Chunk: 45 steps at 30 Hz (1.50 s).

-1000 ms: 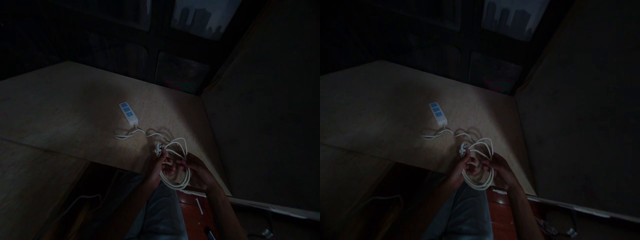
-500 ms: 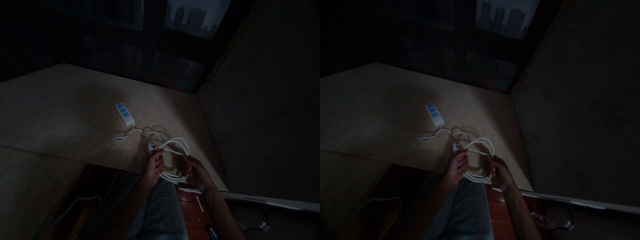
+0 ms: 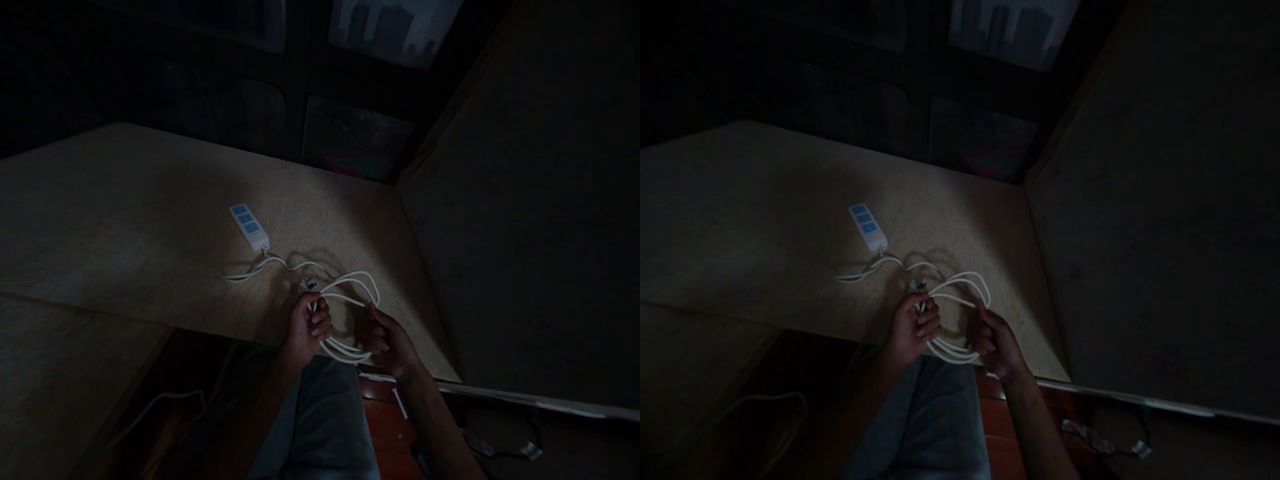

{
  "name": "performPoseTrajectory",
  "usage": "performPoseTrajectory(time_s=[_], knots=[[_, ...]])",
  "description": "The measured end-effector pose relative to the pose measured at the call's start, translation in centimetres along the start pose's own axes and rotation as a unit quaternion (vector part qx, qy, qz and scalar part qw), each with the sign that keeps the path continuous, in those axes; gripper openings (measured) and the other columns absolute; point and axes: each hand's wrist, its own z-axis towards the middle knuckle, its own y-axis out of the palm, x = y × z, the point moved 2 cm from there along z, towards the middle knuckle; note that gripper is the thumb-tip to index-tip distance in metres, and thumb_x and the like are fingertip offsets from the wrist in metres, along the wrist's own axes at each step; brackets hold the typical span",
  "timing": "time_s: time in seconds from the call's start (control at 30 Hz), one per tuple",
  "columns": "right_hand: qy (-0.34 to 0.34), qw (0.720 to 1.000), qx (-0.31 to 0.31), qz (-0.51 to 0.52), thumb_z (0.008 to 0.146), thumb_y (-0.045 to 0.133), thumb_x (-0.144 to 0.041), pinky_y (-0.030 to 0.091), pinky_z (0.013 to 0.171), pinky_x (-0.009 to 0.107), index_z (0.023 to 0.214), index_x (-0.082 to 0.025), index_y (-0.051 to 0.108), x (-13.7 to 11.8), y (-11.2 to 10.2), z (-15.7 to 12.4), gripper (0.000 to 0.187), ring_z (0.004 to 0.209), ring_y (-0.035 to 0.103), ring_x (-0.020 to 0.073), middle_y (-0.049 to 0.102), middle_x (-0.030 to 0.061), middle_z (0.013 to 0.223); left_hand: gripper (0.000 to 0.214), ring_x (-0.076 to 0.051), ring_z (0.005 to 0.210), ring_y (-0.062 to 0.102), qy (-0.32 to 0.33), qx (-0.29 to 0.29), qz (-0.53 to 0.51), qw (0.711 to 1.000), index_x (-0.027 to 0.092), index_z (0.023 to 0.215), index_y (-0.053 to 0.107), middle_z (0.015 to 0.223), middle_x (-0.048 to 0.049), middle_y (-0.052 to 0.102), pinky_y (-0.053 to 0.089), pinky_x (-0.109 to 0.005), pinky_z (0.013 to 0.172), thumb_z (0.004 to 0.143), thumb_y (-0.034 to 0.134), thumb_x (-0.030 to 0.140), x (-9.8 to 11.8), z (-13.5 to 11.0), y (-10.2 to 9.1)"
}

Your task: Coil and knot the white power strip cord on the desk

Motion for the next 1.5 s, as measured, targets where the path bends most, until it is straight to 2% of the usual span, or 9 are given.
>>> performPoseTrajectory(time_s=[0.13,0.3,0.53,0.77,1.03,1.17,1.33,1.4,1.5], knots=[[0.014,0.999,-0.019,-0.048,0.073,0.081,-0.037,0.037,0.042,0.021,0.062,-0.016,0.044,0.4,0.2,-0.5,0.043,0.04,0.036,0.0059,0.035,-0.0073,0.048,0.027,-0.005,0.026,0.019,-0.015,0.036,0.0,0.999,0.017,0.055,0.037,0.038,0.0079,0.024,0.013,-0.019,0.03,0.07,0.057,0.027,-0.4,-0.2,-0.5],[-0.065,0.996,0.045,-0.051,0.067,0.085,-0.028,0.048,0.059,0.024,0.071,-0.015,0.06,1.0,0.4,-1.6,0.028,0.059,0.057,0.0111,0.058,-0.001,0.064,0.043,-0.005,0.025,0.015,0.036,0.065,-0.037,0.997,0.019,0.054,0.019,0.037,0.0082,0.018,0.006,-0.019,0.031,0.071,0.059,0.026,-2.1,-0.3,0.4],[-0.189,0.974,0.062,0.112,0.064,0.087,-0.031,0.048,0.096,0.031,0.09,-0.027,0.072,4.2,0.6,-2.0,0.031,0.097,0.063,0.0135,0.07,-0.0027,0.097,0.049,-0.006,0.027,0.014,0.095,0.043,-0.118,0.988,0.02,0.057,0.011,0.038,0.0079,0.012,0.009,-0.021,0.032,0.073,0.057,0.027,-3.7,0.0,2.4],[-0.239,0.96,0.111,0.099,0.067,0.084,-0.039,0.046,0.097,0.03,0.092,-0.022,0.072,6.1,3.6,-0.4,0.032,0.1,0.062,0.0154,0.069,0.0017,0.106,0.047,-0.006,0.035,0.029,0.13,0.11,-0.165,0.971,0.02,0.054,0.017,0.042,0.0061,0.026,0.026,-0.02,0.038,0.077,0.057,0.029,-5.8,0.3,3.6],[-0.267,0.952,0.111,0.104,0.07,0.077,-0.059,0.052,0.076,0.033,0.067,-0.02,0.052,4.5,3.1,-1.9,0.047,0.079,0.062,0.016,0.057,-0.0029,0.063,0.042,-0.012,0.062,0.058,0.166,0.14,0.12,0.969,0.014,0.069,0.054,0.069,-0.002,0.061,0.044,-0.023,0.059,0.071,0.071,0.053,-7.9,-0.1,0.0],[-0.293,0.95,0.085,0.069,0.078,0.072,-0.057,0.04,0.051,0.022,0.075,-0.021,0.054,3.1,4.0,-3.3,0.041,0.043,0.027,0.0071,0.023,-0.0096,0.044,0.049,-0.013,0.062,0.059,0.164,0.094,0.25,0.95,0.012,0.079,0.062,0.075,-0.0054,0.064,0.043,-0.021,0.055,0.07,0.07,0.059,-8.2,-1.1,-2.4],[-0.298,0.954,0.022,0.026,0.082,0.068,-0.056,0.026,0.038,0.018,0.077,-0.021,0.054,0.6,5.1,-4.6,0.038,0.041,0.012,0.0068,0.016,-0.0096,0.046,0.059,-0.016,0.055,0.059,0.042,0.048,0.408,0.911,0.013,0.098,0.067,0.084,-0.0103,0.068,0.032,-0.022,0.039,0.066,0.072,0.062,-7.2,-4.0,-4.6],[-0.286,0.958,-0.015,0.009,0.082,0.068,-0.055,0.024,0.036,0.017,0.075,-0.021,0.055,-0.6,5.3,-4.9,0.037,0.04,0.01,0.0065,0.014,-0.0098,0.045,0.048,-0.016,0.059,0.059,0.093,0.033,0.47,0.877,0.013,0.092,0.07,0.078,-0.0099,0.067,0.037,-0.022,0.045,0.072,0.071,0.057,-5.4,-6.0,-4.0],[-0.274,0.96,-0.056,-0.007,0.082,0.069,-0.053,0.026,0.036,0.017,0.075,-0.021,0.059,-2.0,5.6,-5.2,0.034,0.039,0.007,0.0059,0.012,-0.01,0.044,0.031,-0.018,0.078,0.061,0.311,0.089,0.534,0.781,0.018,0.093,0.068,0.083,-0.0069,0.065,0.047,-0.025,0.071,0.077,0.07,0.046,-0.9,-8.7,-1.3]])
